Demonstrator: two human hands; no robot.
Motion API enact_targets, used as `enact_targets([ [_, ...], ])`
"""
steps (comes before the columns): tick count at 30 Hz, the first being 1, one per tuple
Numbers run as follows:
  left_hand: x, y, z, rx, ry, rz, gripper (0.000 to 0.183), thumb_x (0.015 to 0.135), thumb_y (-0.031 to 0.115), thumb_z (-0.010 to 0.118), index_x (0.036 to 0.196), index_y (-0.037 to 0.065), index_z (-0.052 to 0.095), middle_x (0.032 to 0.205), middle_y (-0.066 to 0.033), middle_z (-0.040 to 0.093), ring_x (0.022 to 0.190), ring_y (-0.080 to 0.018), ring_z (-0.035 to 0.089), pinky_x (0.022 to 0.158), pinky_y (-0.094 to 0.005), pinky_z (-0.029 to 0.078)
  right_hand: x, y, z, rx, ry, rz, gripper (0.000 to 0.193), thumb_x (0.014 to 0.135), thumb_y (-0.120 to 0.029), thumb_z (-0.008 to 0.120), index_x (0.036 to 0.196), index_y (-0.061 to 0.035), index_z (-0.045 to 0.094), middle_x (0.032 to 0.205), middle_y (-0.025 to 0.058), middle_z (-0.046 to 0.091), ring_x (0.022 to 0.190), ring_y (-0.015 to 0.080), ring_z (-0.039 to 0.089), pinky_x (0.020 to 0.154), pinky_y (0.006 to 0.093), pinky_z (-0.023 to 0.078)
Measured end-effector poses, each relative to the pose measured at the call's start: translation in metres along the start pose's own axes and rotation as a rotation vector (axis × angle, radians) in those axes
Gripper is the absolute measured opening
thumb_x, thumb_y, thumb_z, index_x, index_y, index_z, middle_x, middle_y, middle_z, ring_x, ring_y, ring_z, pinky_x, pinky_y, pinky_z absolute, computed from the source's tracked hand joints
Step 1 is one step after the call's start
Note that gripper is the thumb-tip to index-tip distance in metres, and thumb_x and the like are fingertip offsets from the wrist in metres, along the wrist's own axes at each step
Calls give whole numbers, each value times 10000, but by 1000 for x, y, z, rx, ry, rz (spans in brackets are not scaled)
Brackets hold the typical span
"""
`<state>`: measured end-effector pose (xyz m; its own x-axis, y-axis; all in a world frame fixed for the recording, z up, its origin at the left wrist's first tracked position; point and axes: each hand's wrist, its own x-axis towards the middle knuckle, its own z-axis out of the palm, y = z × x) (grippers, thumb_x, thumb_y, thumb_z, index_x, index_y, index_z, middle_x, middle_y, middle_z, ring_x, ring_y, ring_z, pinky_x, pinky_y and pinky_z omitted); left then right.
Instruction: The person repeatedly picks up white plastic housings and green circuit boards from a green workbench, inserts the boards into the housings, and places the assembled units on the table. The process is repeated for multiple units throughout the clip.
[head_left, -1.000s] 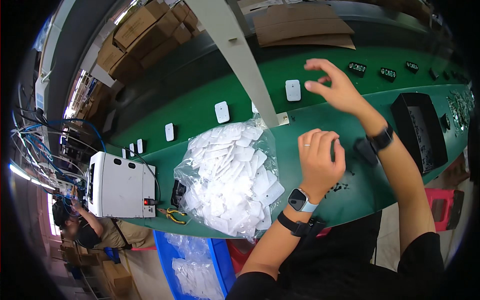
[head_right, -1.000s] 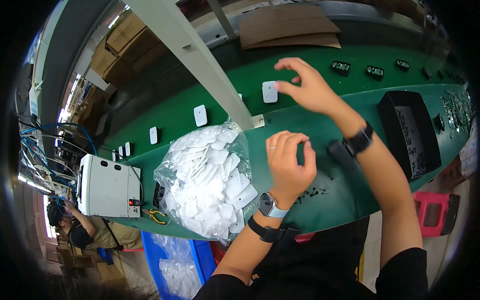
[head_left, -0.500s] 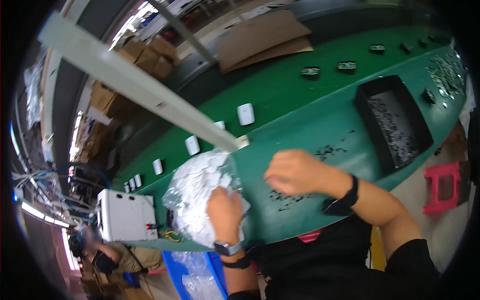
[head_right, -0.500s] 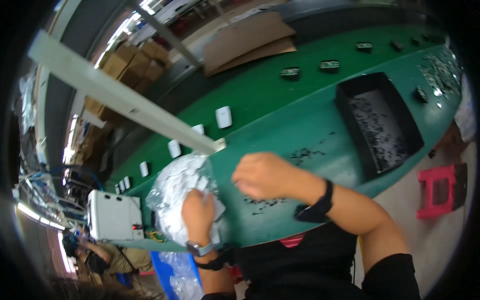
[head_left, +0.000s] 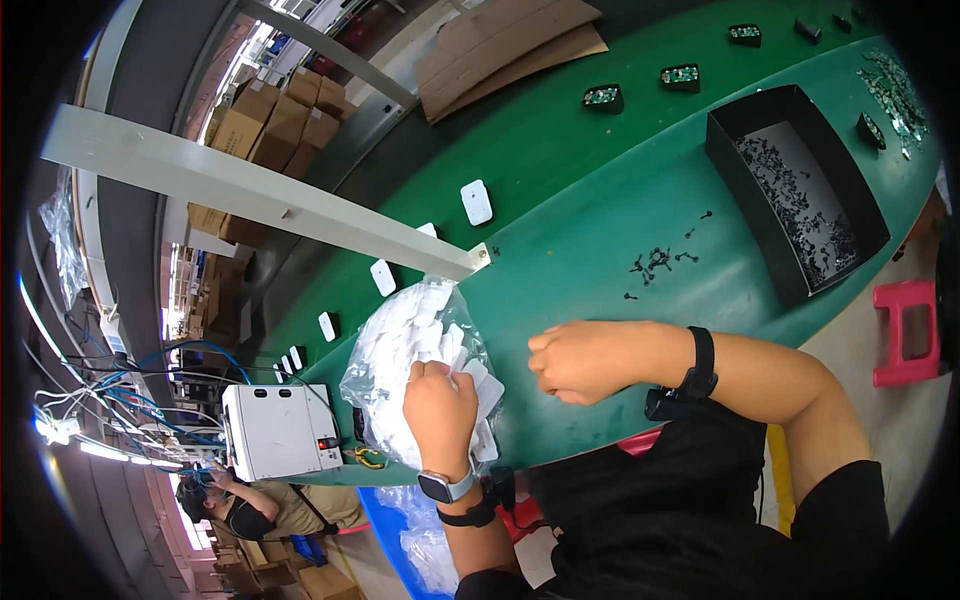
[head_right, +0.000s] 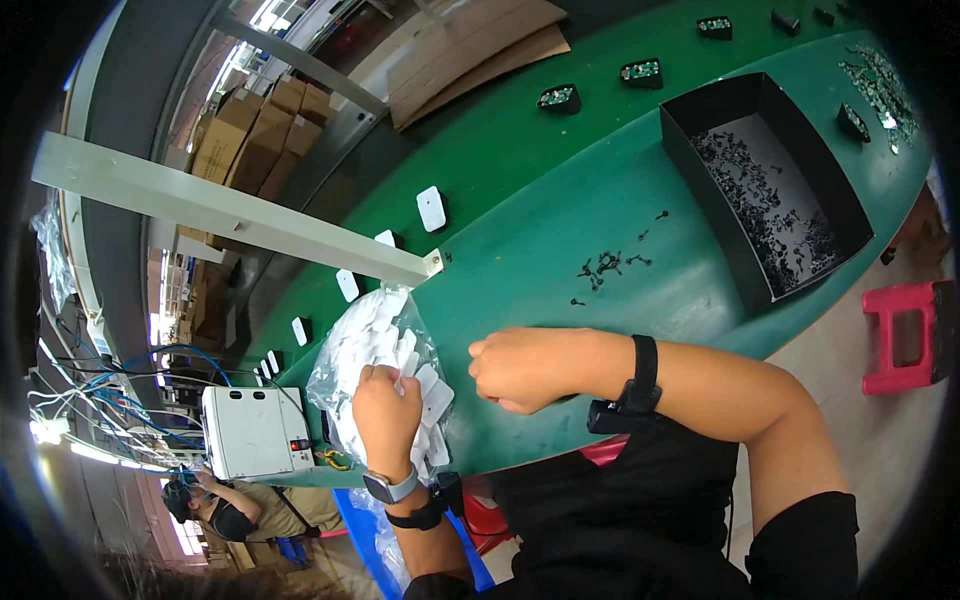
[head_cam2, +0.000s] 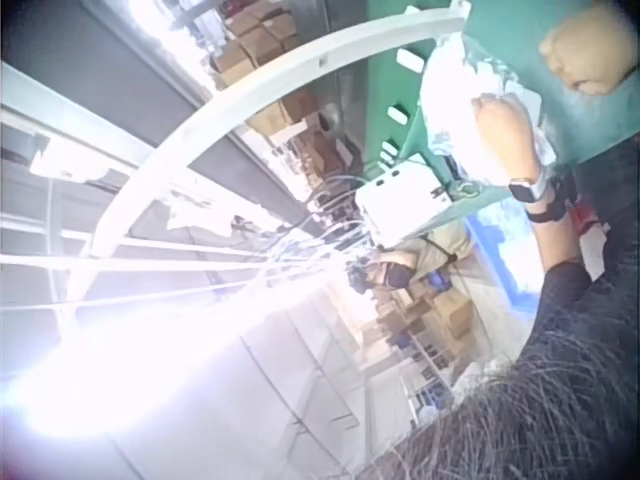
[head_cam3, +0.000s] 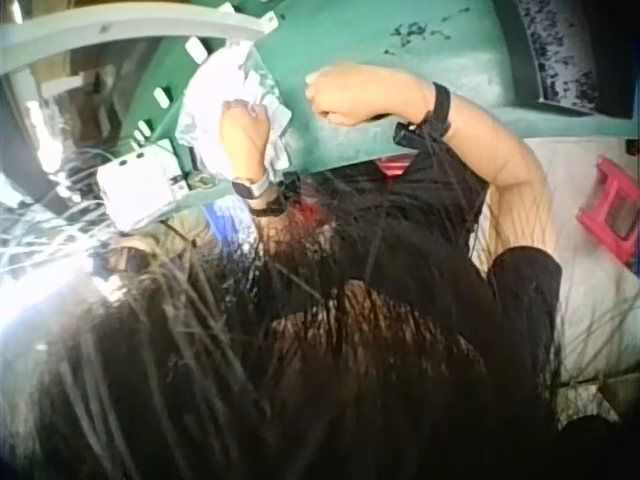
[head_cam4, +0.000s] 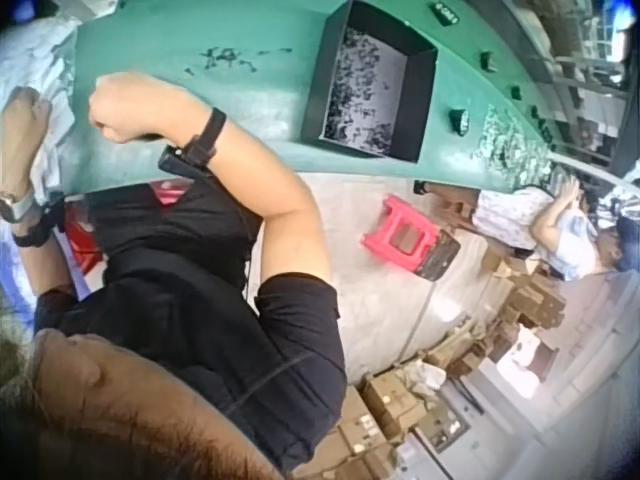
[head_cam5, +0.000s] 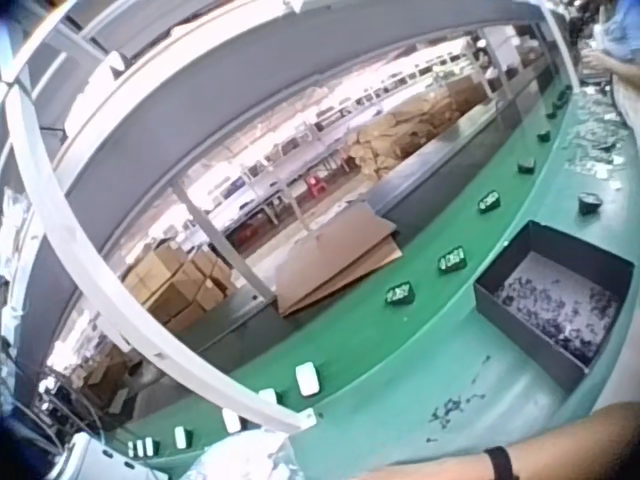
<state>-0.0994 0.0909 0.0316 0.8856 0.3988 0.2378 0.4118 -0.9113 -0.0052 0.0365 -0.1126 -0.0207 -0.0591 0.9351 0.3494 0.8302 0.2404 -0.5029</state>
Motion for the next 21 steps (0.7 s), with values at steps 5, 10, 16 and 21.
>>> enact_targets([
  [5, 1, 13, -23, -467, 162, 92, 140, 779, -30, 686, 887, -5, 601, 925, -142, 622, 894, -277, 669, 721, -346, 539, 1, -3, 2, -59, -16, -28, 94, 767, -149, 684, 724, -75, 724, 817, 42, 677, 936, 232, 592, 810, 365, 503],
  [10, 17, 29, 4, -1252, 268, 85, 141, 899, -57, 637, 1004, 29, 597, 1167, -167, 637, 1012, -279, 686, 741, -323, 568, 4, -14, 3, -221, -53, -7, 116, 792, -162, 683, 753, -56, 710, 848, 52, 672, 938, 226, 589, 828, 374, 503],
  [16, 50, 73, 32, -1738, 111, 36, 213, 926, -63, 580, 1123, 7, 620, 1137, -172, 677, 903, -309, 723, 712, -368, 604, -10, 0, -31, 304, 27, 3, 134, 899, -173, 658, 852, -49, 679, 887, 66, 654, 925, 245, 597, 824, 374, 501],
  [21, 68, 84, 56, -1847, -112, -96, 342, 916, -90, 521, 1253, -94, 580, 1246, -177, 633, 1076, -295, 685, 856, -330, 560, -21, 11, -84, 391, 414, 142, 95, 909, -119, 672, 870, -37, 643, 854, 65, 619, 854, 255, 571, 774, 370, 479],
])
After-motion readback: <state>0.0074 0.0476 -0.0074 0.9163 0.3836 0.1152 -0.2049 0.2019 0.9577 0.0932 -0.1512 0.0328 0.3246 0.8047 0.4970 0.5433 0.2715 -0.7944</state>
